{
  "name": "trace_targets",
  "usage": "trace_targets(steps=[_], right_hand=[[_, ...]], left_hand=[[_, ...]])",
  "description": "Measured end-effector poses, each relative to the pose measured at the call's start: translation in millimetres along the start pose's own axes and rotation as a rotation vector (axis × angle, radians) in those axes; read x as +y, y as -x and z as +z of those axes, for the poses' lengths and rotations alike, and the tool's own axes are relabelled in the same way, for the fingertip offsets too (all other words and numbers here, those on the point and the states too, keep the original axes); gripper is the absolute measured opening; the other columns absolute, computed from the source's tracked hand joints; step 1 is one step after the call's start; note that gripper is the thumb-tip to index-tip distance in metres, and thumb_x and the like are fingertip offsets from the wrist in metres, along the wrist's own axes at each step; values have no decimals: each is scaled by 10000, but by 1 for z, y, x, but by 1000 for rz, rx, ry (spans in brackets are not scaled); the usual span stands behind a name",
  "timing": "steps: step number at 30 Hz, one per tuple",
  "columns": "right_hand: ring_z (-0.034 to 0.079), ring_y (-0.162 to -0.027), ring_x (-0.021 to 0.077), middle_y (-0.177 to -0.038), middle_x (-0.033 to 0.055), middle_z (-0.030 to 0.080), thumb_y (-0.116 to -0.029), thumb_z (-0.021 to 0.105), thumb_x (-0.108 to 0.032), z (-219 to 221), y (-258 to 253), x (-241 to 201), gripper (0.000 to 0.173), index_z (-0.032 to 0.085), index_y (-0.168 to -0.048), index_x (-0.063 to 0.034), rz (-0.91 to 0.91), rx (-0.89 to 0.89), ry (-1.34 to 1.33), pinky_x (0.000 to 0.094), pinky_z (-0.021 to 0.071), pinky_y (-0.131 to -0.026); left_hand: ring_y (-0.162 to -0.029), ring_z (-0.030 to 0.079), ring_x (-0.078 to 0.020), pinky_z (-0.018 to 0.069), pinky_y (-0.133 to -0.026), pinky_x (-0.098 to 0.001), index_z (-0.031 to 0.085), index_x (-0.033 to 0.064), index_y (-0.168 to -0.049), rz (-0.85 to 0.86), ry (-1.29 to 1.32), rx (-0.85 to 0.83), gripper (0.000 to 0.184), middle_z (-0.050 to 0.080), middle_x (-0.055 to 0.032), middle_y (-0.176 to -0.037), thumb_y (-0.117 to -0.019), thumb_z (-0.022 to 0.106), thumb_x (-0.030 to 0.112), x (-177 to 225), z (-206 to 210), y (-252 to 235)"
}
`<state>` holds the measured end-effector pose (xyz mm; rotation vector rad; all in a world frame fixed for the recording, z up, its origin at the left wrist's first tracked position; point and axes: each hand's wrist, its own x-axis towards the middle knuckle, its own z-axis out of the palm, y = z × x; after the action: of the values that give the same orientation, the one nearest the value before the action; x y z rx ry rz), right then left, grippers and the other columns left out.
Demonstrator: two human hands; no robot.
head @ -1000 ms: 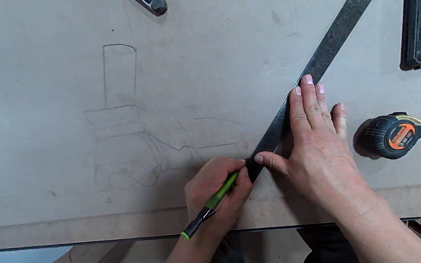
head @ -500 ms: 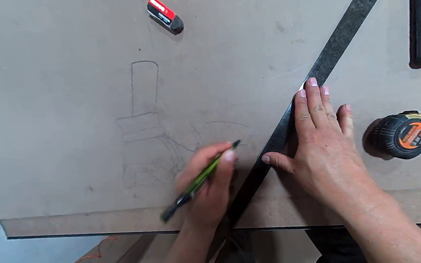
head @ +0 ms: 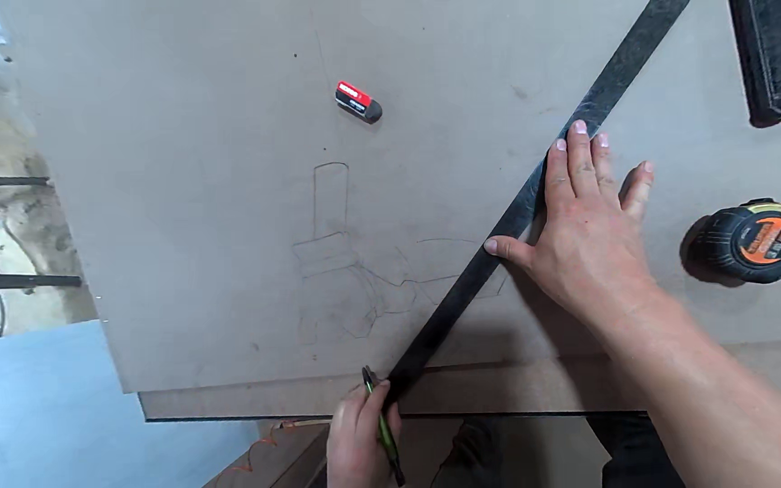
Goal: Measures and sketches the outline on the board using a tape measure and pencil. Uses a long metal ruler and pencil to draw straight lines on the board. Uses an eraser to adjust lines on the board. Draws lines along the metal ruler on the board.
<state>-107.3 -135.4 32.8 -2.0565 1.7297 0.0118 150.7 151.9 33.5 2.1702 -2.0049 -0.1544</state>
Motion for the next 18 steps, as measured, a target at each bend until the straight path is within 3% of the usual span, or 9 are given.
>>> trace_targets(steps=[5, 11, 14, 18], right_hand=[[162, -1587, 281, -1724, 58, 174, -948, 404, -755, 1, -4, 7, 963, 243, -1643, -108, -13, 116, -92, 734, 31, -1205], [245, -1566, 266, -1704, 63, 246, -1003, 407, -636, -2, -7, 11, 824, 287, -1631, -116, -1, 192, -184, 690, 70, -1229], [290, -1549, 239, -1690, 55, 285, -1017, 433, -576, -2, -6, 11, 759, 325, -1618, -125, -26, 235, -245, 643, 116, -1247], [384, -1501, 244, -1661, 70, 346, -1027, 458, -503, -5, -9, 12, 687, 375, -1596, -127, -30, 309, -305, 624, 207, -1233]], left_hand=[[-970, 691, -326, 583, -835, -452, 674, 45, -1251, 83, -90, 56, 376, 701, -202, -1081, -967, 620, 284, -50, -32, -43], [-1125, 644, -482, 527, -930, -617, 646, 7, -1294, 126, -177, -66, 377, 658, -286, -1225, -986, 591, 219, -115, -60, -145], [-1215, 611, -461, 495, -988, -655, 626, 53, -1346, 30, -215, -215, 377, 631, -258, -1299, -969, 639, 71, -112, -59, -192], [-1159, 643, -412, 519, -942, -633, 693, 131, -1306, 125, -256, -216, 382, 670, -200, -1253, -971, 563, 1, -83, -47, -240]])
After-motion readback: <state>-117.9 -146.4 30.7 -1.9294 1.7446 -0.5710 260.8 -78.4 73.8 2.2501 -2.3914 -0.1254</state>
